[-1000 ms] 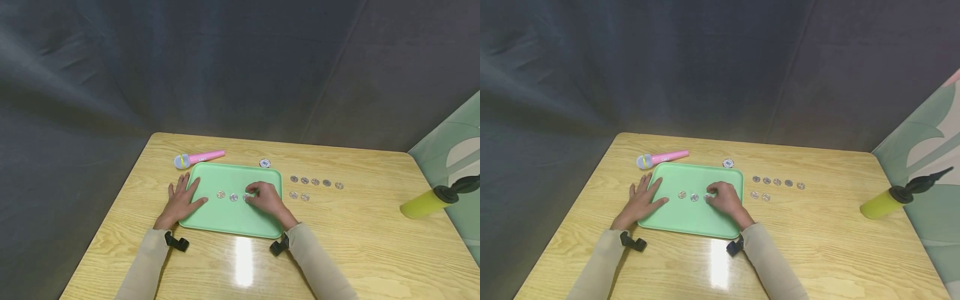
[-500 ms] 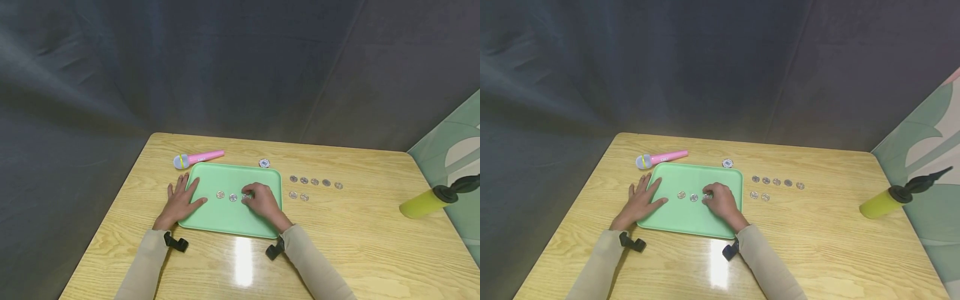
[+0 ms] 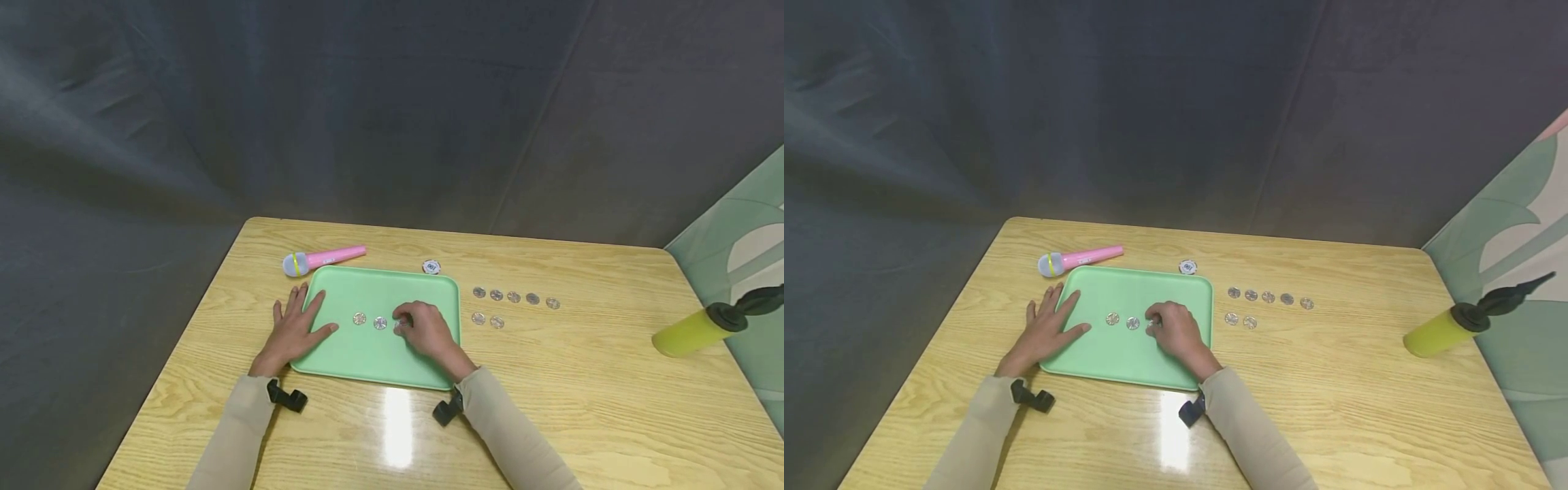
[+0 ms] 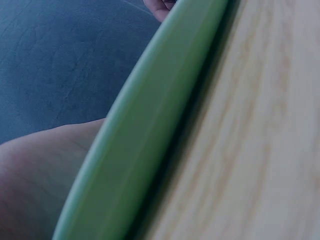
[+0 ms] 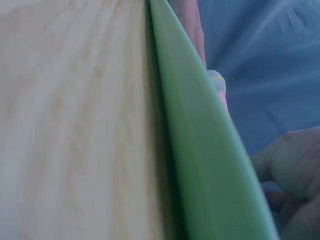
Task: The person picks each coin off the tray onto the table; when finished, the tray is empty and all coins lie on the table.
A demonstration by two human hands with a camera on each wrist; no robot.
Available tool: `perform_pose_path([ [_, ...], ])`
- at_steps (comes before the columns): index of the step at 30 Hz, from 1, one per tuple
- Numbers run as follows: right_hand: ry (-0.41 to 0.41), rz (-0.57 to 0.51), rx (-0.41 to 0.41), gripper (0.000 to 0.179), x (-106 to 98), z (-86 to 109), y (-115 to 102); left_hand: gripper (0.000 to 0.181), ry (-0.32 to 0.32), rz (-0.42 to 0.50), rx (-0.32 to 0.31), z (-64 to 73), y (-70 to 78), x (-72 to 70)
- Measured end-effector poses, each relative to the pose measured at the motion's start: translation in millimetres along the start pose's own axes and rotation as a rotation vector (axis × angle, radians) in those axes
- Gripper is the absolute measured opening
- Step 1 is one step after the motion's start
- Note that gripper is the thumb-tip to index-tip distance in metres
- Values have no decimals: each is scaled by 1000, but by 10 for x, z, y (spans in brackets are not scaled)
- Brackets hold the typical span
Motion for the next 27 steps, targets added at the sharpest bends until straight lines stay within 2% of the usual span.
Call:
perform_pose_path([
  [6,22,18,-14,15,-8,9,-15,81,-3,-2,-1,2,-2,5],
  [12,65,43,26,21,-78,28,8,81,-4,6,2,3,7,5],
  [18,97,101,2,18,-113,61,-36,82,-9,0,-2,-5,6,11],
  [27,53,127,15,19,-86,65,-47,82,-8,-12,-5,-4,-10,15],
])
Point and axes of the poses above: each hand's wrist, its own z-axis away from the middle knuckle, its own x-axis out of the palm, y = z × x, the point moved 10 cm from there along -z, towards the middle knuckle, and after that the axes turned 1 degree about z, right-handed, at the moved point
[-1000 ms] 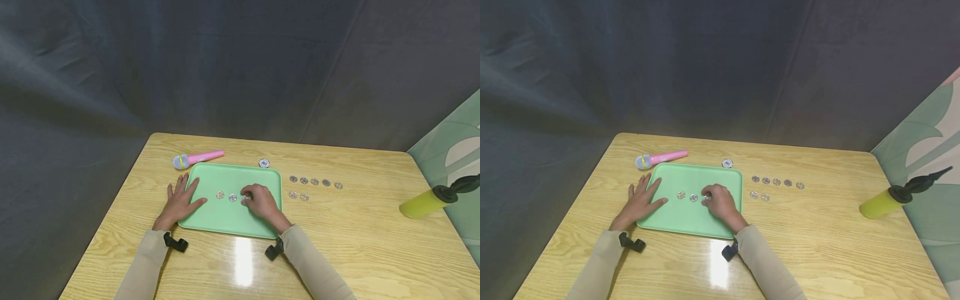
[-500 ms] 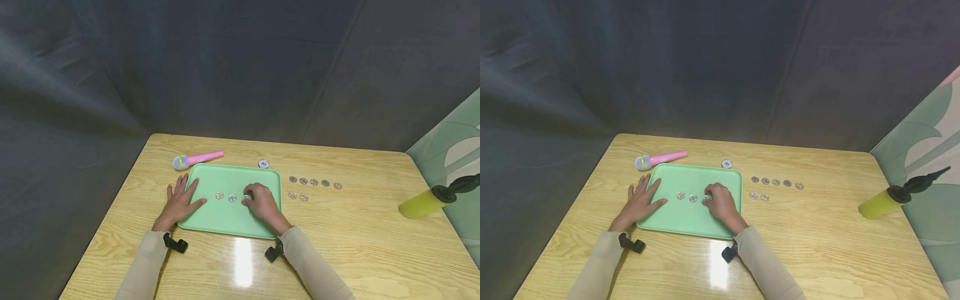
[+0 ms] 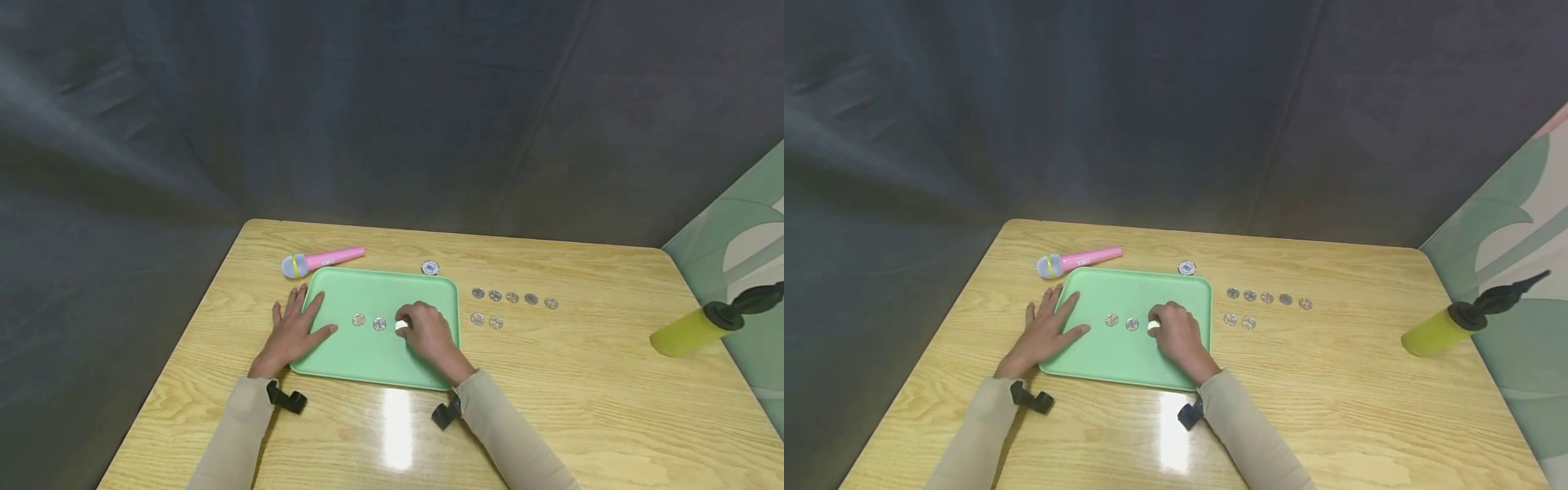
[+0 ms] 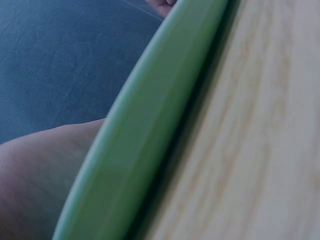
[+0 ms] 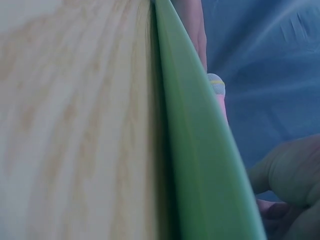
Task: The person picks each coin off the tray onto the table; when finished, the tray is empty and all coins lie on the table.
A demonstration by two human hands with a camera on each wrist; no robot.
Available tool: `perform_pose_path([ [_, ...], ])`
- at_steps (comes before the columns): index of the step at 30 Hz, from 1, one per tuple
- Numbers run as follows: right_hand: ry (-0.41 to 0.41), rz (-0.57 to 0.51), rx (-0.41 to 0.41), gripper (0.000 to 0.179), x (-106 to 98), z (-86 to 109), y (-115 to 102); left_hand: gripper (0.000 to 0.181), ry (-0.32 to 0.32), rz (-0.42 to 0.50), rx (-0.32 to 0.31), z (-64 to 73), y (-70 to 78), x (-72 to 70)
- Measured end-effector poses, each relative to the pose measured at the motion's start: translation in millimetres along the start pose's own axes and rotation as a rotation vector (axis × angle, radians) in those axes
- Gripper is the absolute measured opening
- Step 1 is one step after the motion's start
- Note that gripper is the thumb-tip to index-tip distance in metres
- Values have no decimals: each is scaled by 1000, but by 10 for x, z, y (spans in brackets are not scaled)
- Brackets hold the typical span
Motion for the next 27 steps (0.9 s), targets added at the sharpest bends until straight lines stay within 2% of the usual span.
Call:
perform_pose_path([
  [6,-4,-33,-2,11,-15,9,23,82,-1,-1,0,-1,-4,4],
  [16,6,-136,-63,5,-70,12,47,82,-3,-3,-4,0,-5,9],
  [25,-79,-358,37,11,-93,32,232,81,0,-10,-6,2,7,0],
  [27,-78,-385,42,12,-116,39,266,81,-1,-8,-6,0,11,-3],
])
Point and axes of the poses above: each hand's wrist, its own z-axis away from the middle knuckle, its own x-axis out of the palm, y = z × x, the point moved 10 cm from there along -z, towards the middle knuckle, and after that the axes turned 1 degree about z, right-handed, at the moved point
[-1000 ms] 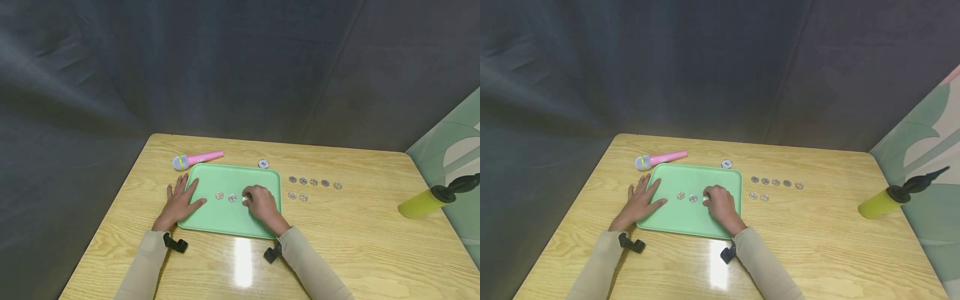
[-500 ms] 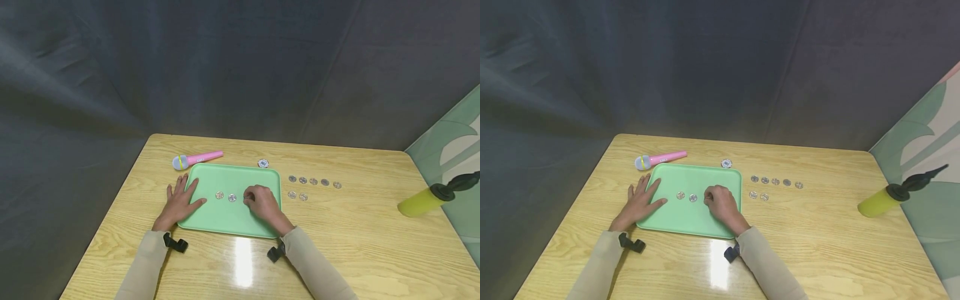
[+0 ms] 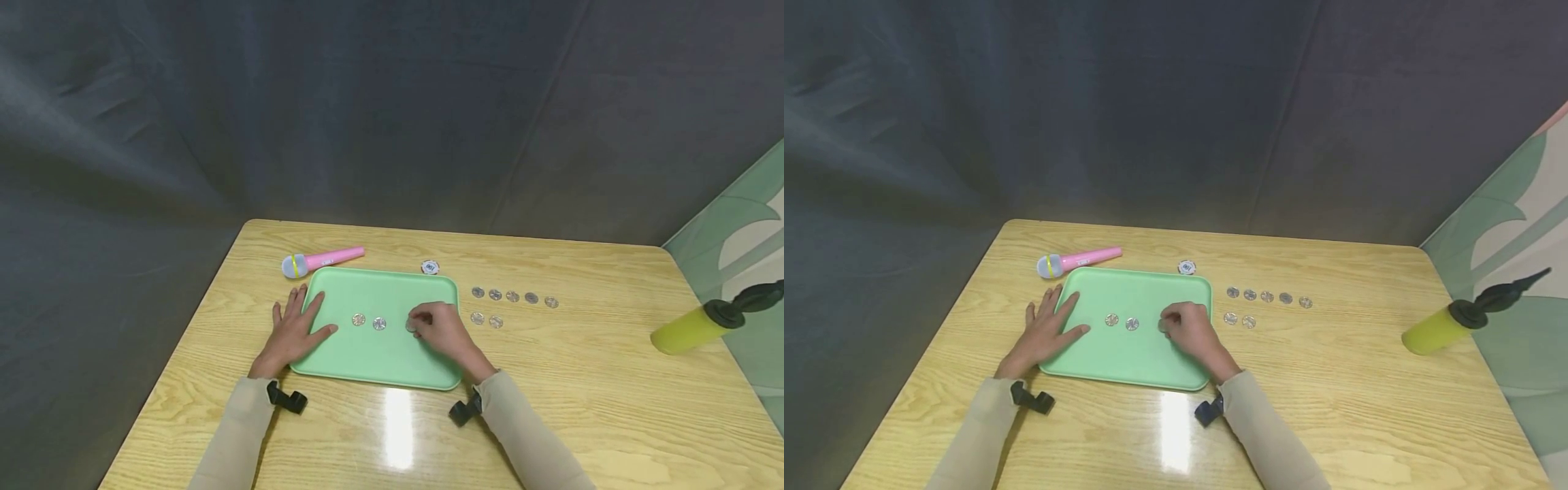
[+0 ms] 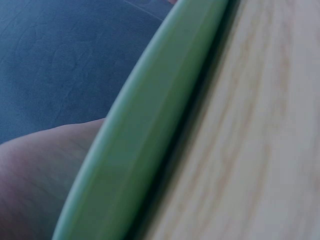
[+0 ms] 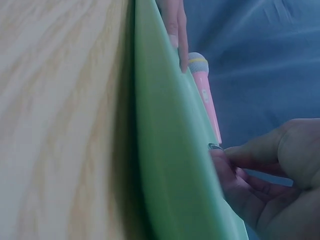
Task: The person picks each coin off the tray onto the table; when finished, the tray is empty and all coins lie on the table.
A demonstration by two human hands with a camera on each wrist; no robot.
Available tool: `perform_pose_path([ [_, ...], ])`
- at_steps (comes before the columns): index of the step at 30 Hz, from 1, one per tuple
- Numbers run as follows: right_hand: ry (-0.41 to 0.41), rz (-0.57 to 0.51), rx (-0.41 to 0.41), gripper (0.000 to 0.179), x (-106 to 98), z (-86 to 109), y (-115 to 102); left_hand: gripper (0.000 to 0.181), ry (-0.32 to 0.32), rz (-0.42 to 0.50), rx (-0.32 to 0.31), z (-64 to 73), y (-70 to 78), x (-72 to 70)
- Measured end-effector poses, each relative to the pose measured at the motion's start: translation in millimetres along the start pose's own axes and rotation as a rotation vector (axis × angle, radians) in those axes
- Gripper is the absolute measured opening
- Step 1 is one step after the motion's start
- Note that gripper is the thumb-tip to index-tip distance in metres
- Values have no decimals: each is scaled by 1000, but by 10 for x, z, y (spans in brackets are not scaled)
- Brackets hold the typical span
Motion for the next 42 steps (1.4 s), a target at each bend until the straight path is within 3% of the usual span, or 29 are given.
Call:
perform_pose_path([
  [18,65,-65,41,15,-444,100,282,82,-11,3,-1,1,-12,10],
  [42,200,-14,123,17,-1162,365,772,82,1,17,16,11,5,2],
])
Point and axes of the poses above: each hand's wrist, its own z-axis away from the middle knuckle, its own x-axis out of the palm, y = z × x, the point moved 10 cm from there along -z, towards the middle knuckle, and after that the axes turned 1 degree about z, right-handed, at the moved point
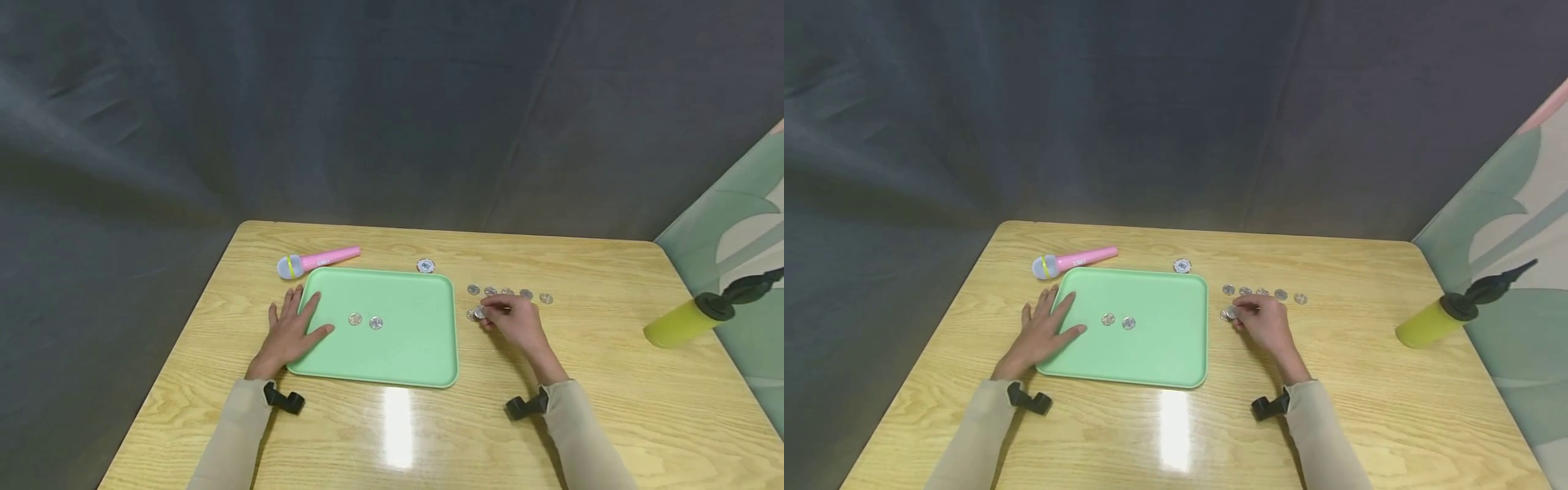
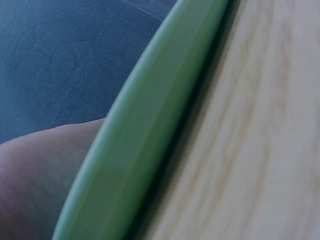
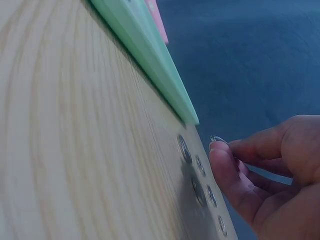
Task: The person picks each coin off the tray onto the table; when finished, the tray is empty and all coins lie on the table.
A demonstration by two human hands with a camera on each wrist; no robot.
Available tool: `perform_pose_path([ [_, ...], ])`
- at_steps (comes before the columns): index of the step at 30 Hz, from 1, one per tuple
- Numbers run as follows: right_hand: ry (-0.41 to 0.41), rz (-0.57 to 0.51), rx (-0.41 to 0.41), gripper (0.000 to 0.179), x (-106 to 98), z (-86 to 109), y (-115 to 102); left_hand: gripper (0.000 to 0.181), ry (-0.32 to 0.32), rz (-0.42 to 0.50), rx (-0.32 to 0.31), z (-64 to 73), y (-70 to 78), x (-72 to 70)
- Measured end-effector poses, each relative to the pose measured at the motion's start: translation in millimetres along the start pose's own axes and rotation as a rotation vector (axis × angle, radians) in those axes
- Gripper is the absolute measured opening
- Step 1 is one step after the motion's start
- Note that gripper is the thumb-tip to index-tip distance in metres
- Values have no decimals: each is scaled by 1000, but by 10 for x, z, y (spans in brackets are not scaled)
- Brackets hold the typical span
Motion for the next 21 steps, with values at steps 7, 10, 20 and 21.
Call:
perform_pose_path([
  [7,24,17,35,19,-180,51,134,82,3,6,9,5,-6,4],
  [10,32,21,51,20,-254,78,187,81,-1,0,10,6,-5,5],
  [20,42,-6,85,21,-387,136,316,81,-7,-5,10,8,2,4],
  [21,42,-6,86,21,-393,140,327,81,-8,-4,10,8,2,4],
])
Point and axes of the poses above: each hand's wrist, its own z-axis away from the middle knuckle, its own x-axis out of the palm, y = z × x, the point moved 10 cm from there along -z, towards the middle knuckle, and after that the axes turned 1 degree about z, right-handed, at the moved point
